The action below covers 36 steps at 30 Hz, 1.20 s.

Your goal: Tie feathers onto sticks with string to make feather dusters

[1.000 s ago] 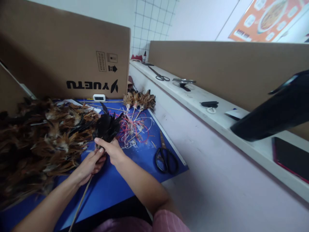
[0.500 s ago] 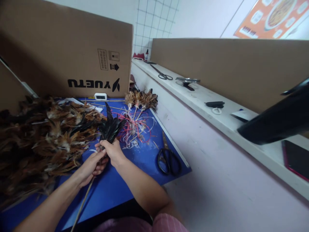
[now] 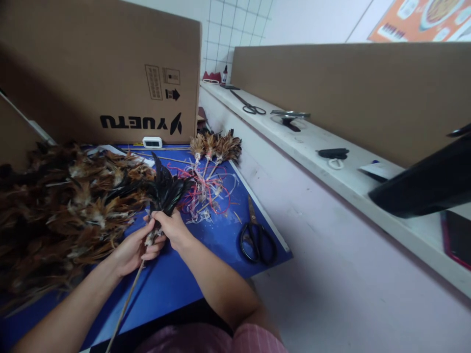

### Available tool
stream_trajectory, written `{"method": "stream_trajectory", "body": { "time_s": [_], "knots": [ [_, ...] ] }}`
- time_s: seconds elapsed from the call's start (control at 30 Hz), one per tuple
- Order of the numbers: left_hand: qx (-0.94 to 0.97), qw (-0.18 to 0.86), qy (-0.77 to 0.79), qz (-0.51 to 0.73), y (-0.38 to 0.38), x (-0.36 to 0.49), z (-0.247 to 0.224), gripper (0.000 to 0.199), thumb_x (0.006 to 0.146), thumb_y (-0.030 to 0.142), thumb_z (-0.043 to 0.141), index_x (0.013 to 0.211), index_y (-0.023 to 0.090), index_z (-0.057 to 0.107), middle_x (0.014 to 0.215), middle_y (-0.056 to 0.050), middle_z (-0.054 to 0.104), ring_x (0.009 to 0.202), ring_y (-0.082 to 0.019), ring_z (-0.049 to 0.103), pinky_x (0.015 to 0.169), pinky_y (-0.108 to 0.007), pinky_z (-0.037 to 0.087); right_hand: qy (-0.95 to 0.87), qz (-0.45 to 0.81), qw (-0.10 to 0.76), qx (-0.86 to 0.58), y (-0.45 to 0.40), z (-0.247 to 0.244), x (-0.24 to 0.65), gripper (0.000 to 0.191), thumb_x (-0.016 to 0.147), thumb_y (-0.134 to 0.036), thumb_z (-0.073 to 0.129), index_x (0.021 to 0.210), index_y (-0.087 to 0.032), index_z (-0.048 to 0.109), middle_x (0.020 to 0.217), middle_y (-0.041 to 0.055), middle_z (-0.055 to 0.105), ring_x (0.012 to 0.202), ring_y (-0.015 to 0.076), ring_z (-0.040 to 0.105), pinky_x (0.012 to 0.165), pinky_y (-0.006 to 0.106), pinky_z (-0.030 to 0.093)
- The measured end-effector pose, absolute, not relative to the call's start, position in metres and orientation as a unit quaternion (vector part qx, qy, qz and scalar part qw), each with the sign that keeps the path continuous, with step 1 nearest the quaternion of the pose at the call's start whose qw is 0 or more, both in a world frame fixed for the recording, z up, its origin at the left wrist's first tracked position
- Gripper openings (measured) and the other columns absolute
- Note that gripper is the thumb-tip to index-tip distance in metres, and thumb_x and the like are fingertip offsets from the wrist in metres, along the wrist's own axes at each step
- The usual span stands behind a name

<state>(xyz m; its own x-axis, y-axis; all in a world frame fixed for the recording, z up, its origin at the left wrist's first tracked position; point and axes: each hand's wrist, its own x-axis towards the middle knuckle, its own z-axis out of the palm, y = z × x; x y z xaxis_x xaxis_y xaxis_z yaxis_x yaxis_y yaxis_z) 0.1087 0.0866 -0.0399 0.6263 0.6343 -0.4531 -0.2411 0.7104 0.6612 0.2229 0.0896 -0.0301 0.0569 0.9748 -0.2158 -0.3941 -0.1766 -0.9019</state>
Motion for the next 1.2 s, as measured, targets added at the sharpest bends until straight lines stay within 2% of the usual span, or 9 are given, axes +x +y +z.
{"method": "stream_trajectory", "body": {
  "time_s": [0.13, 0.23, 0.33, 0.43, 0.53, 0.73, 0.97, 1.07, 1.2],
  "knots": [
    [0.326, 0.849, 0.333, 0.249, 0.087, 0.106, -0.038, 0.035, 0.079, 0.045, 0.065, 0.081, 0.014, 0.049, 0.068, -0.001, 0.052, 0.044, -0.002, 0.035, 0.034, -0.012, 0.019, -0.348, 0.63, 0.497, -0.485, 0.087, -0.027, 0.228, 0.023, 0.071, -0.033, 0.058, 0.075, -0.014, 0.071, 0.071, 0.0045, 0.069, 0.051, 0.0103, 0.057, 0.037, 0.017, 0.037],
    [0.359, 0.839, 0.328, 0.244, 0.087, 0.105, -0.038, 0.033, 0.08, 0.042, 0.065, 0.079, 0.012, 0.051, 0.07, -0.002, 0.052, 0.045, -0.002, 0.036, 0.034, -0.012, 0.018, -0.361, 0.647, 0.47, -0.481, 0.086, -0.028, 0.231, 0.029, 0.071, -0.036, 0.058, 0.083, -0.013, 0.071, 0.07, 0.0043, 0.068, 0.043, 0.0076, 0.051, 0.03, 0.015, 0.029],
    [0.368, 0.835, 0.332, 0.24, 0.087, 0.103, -0.038, 0.033, 0.079, 0.041, 0.067, 0.076, 0.013, 0.049, 0.066, 0.0, 0.049, 0.046, -0.002, 0.036, 0.034, -0.011, 0.017, -0.35, 0.663, 0.489, -0.446, 0.087, -0.032, 0.231, 0.03, 0.067, -0.035, 0.062, 0.083, -0.012, 0.071, 0.072, 0.0054, 0.068, 0.049, 0.0098, 0.056, 0.036, 0.016, 0.038],
    [0.363, 0.836, 0.335, 0.241, 0.087, 0.103, -0.038, 0.034, 0.077, 0.04, 0.069, 0.077, 0.015, 0.046, 0.064, 0.002, 0.046, 0.047, -0.003, 0.037, 0.035, -0.011, 0.017, -0.342, 0.667, 0.526, -0.403, 0.088, -0.037, 0.229, 0.025, 0.065, -0.032, 0.065, 0.078, -0.011, 0.071, 0.075, 0.0064, 0.069, 0.064, 0.0131, 0.063, 0.054, 0.021, 0.05],
    [0.357, 0.832, 0.344, 0.25, 0.086, 0.104, -0.038, 0.035, 0.076, 0.04, 0.07, 0.078, 0.016, 0.045, 0.063, 0.003, 0.044, 0.049, -0.005, 0.04, 0.035, -0.011, 0.018, -0.352, 0.664, 0.535, -0.385, 0.089, -0.041, 0.229, 0.021, 0.068, -0.029, 0.064, 0.077, -0.012, 0.071, 0.075, 0.0062, 0.069, 0.068, 0.0132, 0.063, 0.062, 0.023, 0.05],
    [0.366, 0.829, 0.337, 0.254, 0.084, 0.104, -0.038, 0.033, 0.08, 0.041, 0.065, 0.076, 0.017, 0.043, 0.064, 0.004, 0.043, 0.052, -0.007, 0.046, 0.042, -0.018, 0.038, -0.355, 0.66, 0.534, -0.391, 0.088, -0.041, 0.229, 0.02, 0.071, -0.029, 0.063, 0.076, -0.011, 0.071, 0.071, 0.0056, 0.068, 0.064, 0.0117, 0.062, 0.063, 0.024, 0.05],
    [0.383, 0.83, 0.323, 0.245, 0.087, 0.101, -0.047, 0.035, 0.081, 0.045, 0.063, 0.078, 0.016, 0.044, 0.069, 0.002, 0.045, 0.047, -0.004, 0.038, 0.037, -0.014, 0.018, -0.333, 0.655, 0.545, -0.405, 0.088, -0.041, 0.225, 0.021, 0.068, -0.031, 0.066, 0.076, -0.012, 0.07, 0.07, 0.005, 0.067, 0.064, 0.014, 0.063, 0.064, 0.027, 0.051],
    [0.381, 0.832, 0.319, 0.246, 0.088, 0.101, -0.049, 0.038, 0.081, 0.046, 0.063, 0.074, 0.016, 0.04, 0.063, 0.005, 0.037, 0.045, -0.002, 0.031, 0.039, -0.014, 0.013, -0.319, 0.649, 0.574, -0.385, 0.088, -0.042, 0.222, 0.019, 0.065, -0.028, 0.069, 0.075, -0.012, 0.069, 0.067, 0.0031, 0.066, 0.064, 0.014, 0.062, 0.069, 0.029, 0.051],
    [0.392, 0.827, 0.321, 0.245, 0.087, 0.101, -0.047, 0.042, 0.079, 0.048, 0.065, 0.071, 0.017, 0.037, 0.061, 0.007, 0.032, 0.044, -0.001, 0.024, 0.039, -0.015, 0.011, -0.318, 0.639, 0.583, -0.389, 0.088, -0.043, 0.22, 0.017, 0.064, -0.029, 0.069, 0.068, -0.013, 0.066, 0.063, 0.0017, 0.064, 0.06, 0.0122, 0.058, 0.062, 0.026, 0.048]
  ]
}}
